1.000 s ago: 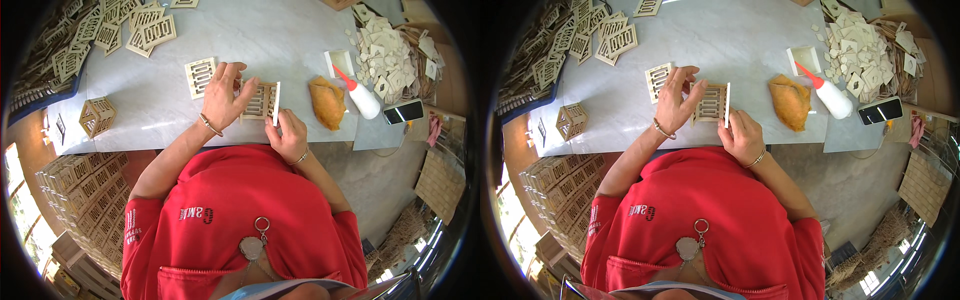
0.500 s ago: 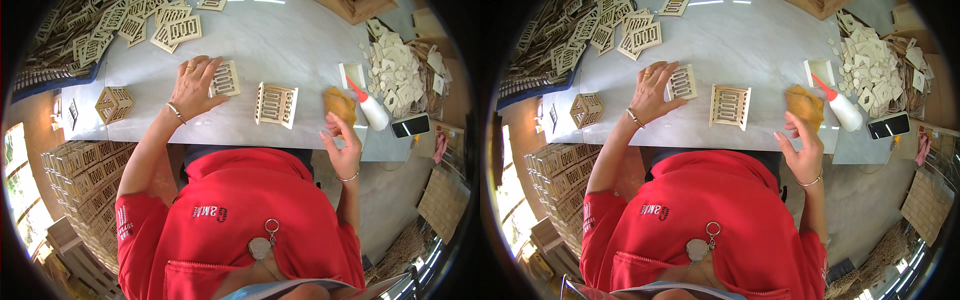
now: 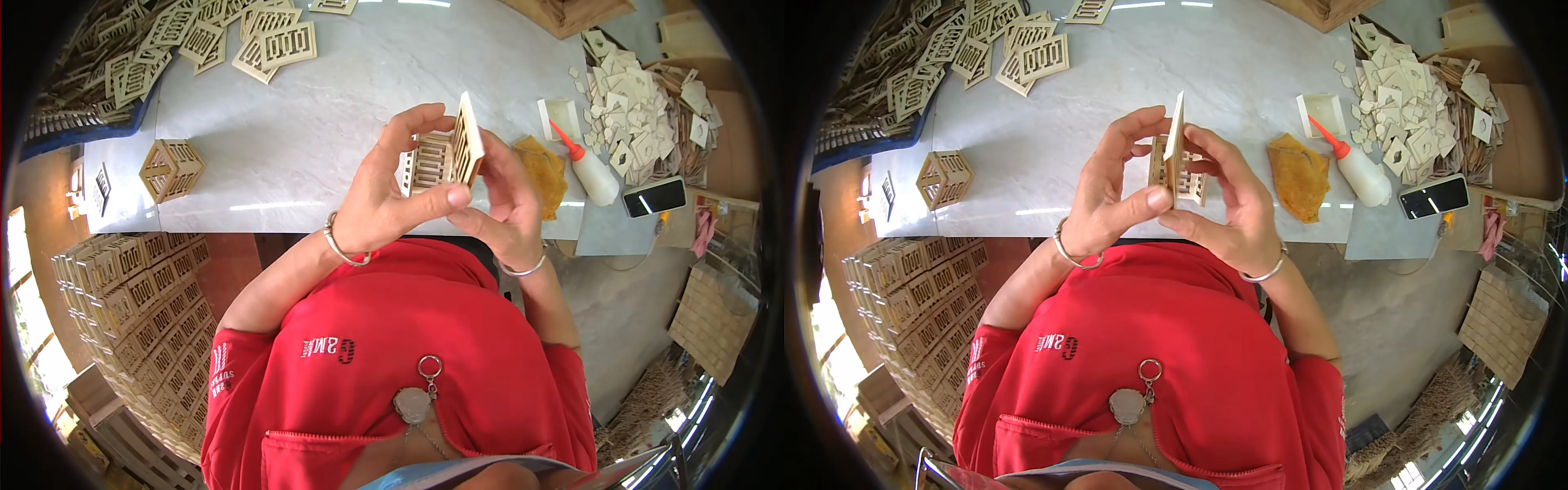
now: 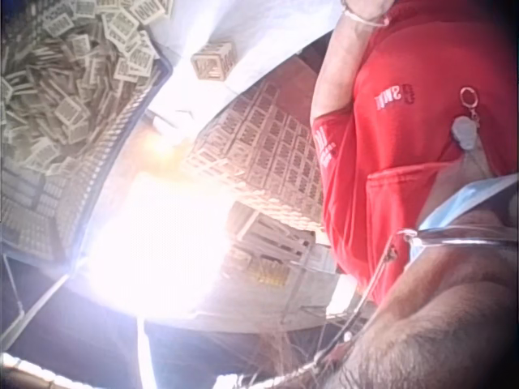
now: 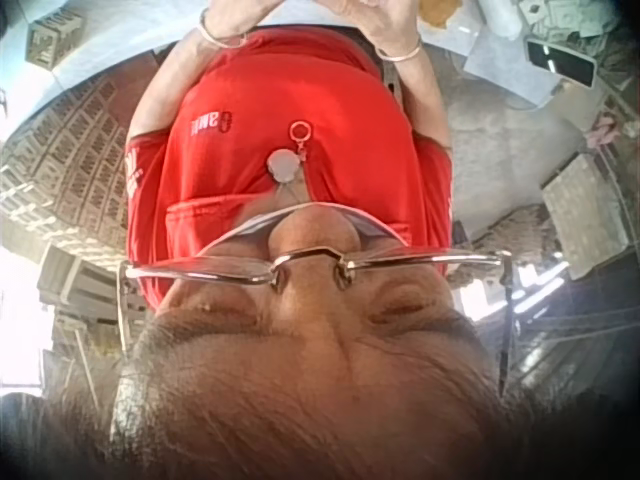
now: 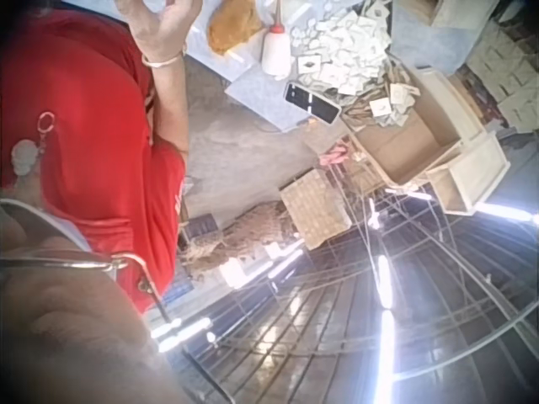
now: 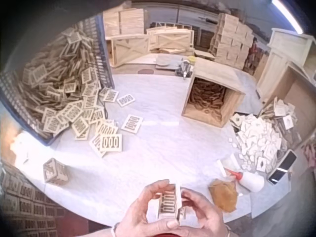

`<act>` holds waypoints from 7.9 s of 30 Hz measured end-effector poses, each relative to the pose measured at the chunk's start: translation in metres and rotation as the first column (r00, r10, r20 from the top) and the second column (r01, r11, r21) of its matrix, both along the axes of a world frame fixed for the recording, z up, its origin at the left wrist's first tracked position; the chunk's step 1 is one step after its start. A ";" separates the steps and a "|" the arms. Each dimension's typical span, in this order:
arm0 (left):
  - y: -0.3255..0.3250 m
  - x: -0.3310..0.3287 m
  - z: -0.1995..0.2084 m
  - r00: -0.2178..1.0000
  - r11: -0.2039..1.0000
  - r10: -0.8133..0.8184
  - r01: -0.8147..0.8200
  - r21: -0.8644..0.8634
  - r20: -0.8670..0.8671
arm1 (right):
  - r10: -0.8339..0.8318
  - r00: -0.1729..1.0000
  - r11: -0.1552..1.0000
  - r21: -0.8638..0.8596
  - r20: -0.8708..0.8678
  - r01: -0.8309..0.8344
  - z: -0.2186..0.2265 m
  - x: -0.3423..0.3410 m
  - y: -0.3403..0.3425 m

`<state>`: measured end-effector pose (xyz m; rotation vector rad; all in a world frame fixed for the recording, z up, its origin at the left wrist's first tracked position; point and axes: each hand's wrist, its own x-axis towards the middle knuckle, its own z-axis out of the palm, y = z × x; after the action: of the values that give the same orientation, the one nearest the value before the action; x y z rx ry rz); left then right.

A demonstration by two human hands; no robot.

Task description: Assembling small wooden boxes by applying glue to pre-cut pieces, joining them, and securing the final product with a rubber band.

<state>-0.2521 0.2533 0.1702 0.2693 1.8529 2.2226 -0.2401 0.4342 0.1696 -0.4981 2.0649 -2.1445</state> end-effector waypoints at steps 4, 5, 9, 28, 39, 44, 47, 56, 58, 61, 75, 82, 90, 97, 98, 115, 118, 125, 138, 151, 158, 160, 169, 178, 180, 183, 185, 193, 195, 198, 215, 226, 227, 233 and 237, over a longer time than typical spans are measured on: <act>-0.024 -0.004 -0.026 0.995 0.987 0.058 -0.069 -0.147 -0.082 | 0.177 0.921 0.753 0.650 -0.347 0.100 0.018 -0.013 0.027; -0.027 -0.002 -0.037 0.991 0.978 0.126 -0.131 -0.164 -0.038 | 0.227 0.919 0.669 0.738 -0.323 0.094 0.020 -0.015 0.029; -0.028 0.009 -0.065 0.979 0.976 0.108 -0.071 -0.207 0.175 | 0.370 0.864 0.519 0.847 -0.343 0.114 0.021 -0.021 0.026; -0.013 0.007 -0.065 0.986 0.965 0.060 -0.017 -0.262 0.157 | 0.422 0.879 0.427 0.904 -0.221 0.022 0.013 -0.024 0.018; -0.013 0.005 -0.061 0.985 0.957 0.050 0.000 -0.290 0.165 | -0.083 0.939 0.974 0.227 0.334 0.005 -0.043 -0.007 0.040; -0.014 0.010 -0.059 0.988 0.957 0.039 0.006 -0.289 0.152 | -0.071 0.893 0.981 0.192 0.445 -0.018 -0.044 0.002 0.027; -0.016 0.022 -0.056 0.983 0.953 0.038 0.018 -0.304 0.178 | -0.052 0.876 0.985 0.168 0.479 -0.034 -0.049 0.013 0.028; -0.020 0.078 -0.047 0.954 0.947 0.037 0.062 -0.315 0.297 | -0.089 0.877 0.990 0.138 0.472 0.026 -0.045 0.069 0.016; -0.020 0.082 -0.048 0.965 0.944 0.035 0.053 -0.326 0.260 | -0.092 0.874 0.993 0.107 0.476 0.047 -0.048 0.072 0.015; -0.020 0.079 -0.052 0.967 0.961 0.055 0.016 -0.275 0.250 | -0.091 0.856 0.995 0.076 0.510 0.060 -0.048 0.068 0.018; -0.022 -0.037 -0.040 0.680 0.961 -0.048 0.231 -0.151 0.732 | -0.119 0.585 0.952 0.260 0.802 -0.164 -0.028 -0.049 0.019; -0.056 0.000 -0.057 0.979 0.891 -0.126 0.183 -0.415 0.163 | 0.042 0.984 0.848 0.515 0.171 -0.126 -0.043 -0.013 0.050; -0.041 -0.017 -0.079 0.940 0.807 -0.261 0.087 -0.584 -0.220 | 0.100 0.995 0.849 0.524 -0.026 -0.072 -0.060 -0.014 0.031; -0.049 -0.053 -0.090 0.877 0.775 -0.320 0.024 -0.632 -0.360 | 0.086 0.993 0.844 0.536 -0.086 -0.027 -0.071 -0.041 0.024; -0.050 -0.054 -0.090 0.874 0.773 -0.324 0.025 -0.634 -0.361 | 0.083 0.993 0.845 0.534 -0.089 -0.022 -0.073 -0.041 0.024; -0.048 -0.064 -0.083 0.816 0.775 -0.306 -0.085 -0.626 -0.491 | 0.109 0.977 0.872 0.489 -0.181 -0.006 -0.066 -0.059 0.031; -0.050 -0.062 -0.092 0.812 0.731 -0.355 -0.069 -0.679 -0.464 | 0.117 0.976 0.870 0.493 -0.183 -0.012 -0.080 -0.056 0.031; -0.052 -0.058 -0.083 0.813 0.648 -0.436 -0.014 -0.761 -0.387 | 0.196 0.975 0.780 0.620 -0.102 -0.092 -0.068 -0.088 0.061; -0.076 -0.040 -0.066 0.953 0.720 -0.198 -0.016 -0.694 -0.228 | -0.245 0.678 -0.002 0.699 -0.693 0.715 -0.082 -0.344 0.123; -0.076 -0.040 -0.062 0.954 0.757 -0.188 -0.010 -0.654 -0.232 | -0.039 0.829 0.419 0.744 -0.557 0.520 -0.048 -0.210 0.088; -0.082 -0.051 -0.043 0.965 0.822 -0.041 -0.116 -0.558 -0.260 | -0.125 0.918 0.439 0.809 -0.376 0.392 -0.024 -0.193 0.096; -0.086 -0.053 -0.038 0.967 0.831 0.015 -0.155 -0.535 -0.256 | -0.272 0.962 0.525 0.840 0.012 0.138 -0.010 -0.190 0.096; -0.018 -0.110 0.015 0.908 0.842 0.028 -0.247 -0.479 -0.419 | 0.154 0.986 0.921 0.351 0.071 -0.169 0.025 -0.158 0.047; -0.008 -0.091 0.032 0.962 0.773 -0.269 0.192 0.604 0.038 | 0.292 0.941 0.920 -0.320 0.170 -0.227 0.051 -0.120 0.023; -0.010 -0.085 0.045 0.963 0.729 -0.269 0.192 0.657 0.018 | 0.298 0.947 0.865 -0.452 0.119 -0.216 0.064 -0.111 0.013; -0.024 -0.077 0.069 0.996 0.901 -0.085 0.067 0.429 0.024 | 0.451 0.884 0.722 -0.634 0.124 -0.279 0.071 -0.098 0.022; -0.050 -0.077 0.063 0.986 0.989 -0.052 0.073 0.131 -0.157 | 0.314 0.941 0.945 -0.051 -0.126 -0.322 0.066 -0.097 0.040; -0.069 -0.072 0.028 0.563 0.504 -0.658 -0.164 -0.848 -0.500 | 0.595 0.755 0.361 0.931 -0.275 0.054 0.048 -0.079 0.044; -0.070 -0.075 0.024 0.556 0.450 -0.694 -0.159 -0.879 -0.457 | 0.608 0.753 0.318 0.946 -0.251 0.059 0.042 -0.077 0.042; -0.072 -0.079 0.012 0.546 0.373 -0.739 -0.155 -0.915 -0.394 | 0.577 0.795 0.253 0.966 -0.187 0.043 0.029 -0.079 0.040; -0.039 -0.061 -0.076 0.593 0.618 -0.503 -0.262 -0.741 -0.629 | 0.416 0.792 0.639 0.763 -0.448 0.095 -0.082 -0.077 0.031; -0.032 -0.041 -0.088 0.641 0.675 -0.398 -0.280 -0.683 -0.656 | 0.046 0.995 0.868 0.488 0.094 -0.086 -0.067 -0.064 0.031; -0.030 -0.039 -0.087 0.673 0.660 -0.380 -0.284 -0.695 -0.635 | 0.047 0.995 0.868 0.488 0.094 -0.087 -0.067 -0.064 0.031; -0.030 -0.038 -0.088 0.746 0.695 -0.302 -0.253 -0.673 -0.593 | 0.187 0.972 0.858 0.506 -0.142 -0.091 -0.067 -0.081 0.050; -0.041 -0.039 -0.081 0.883 0.756 -0.094 -0.238 -0.610 -0.460 | -0.022 0.875 0.612 0.686 -0.484 0.394 -0.066 -0.127 0.057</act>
<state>-0.2911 0.2128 0.0892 0.6429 2.8075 1.4563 -0.3669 0.4909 0.1033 -0.6487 3.1430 -1.0117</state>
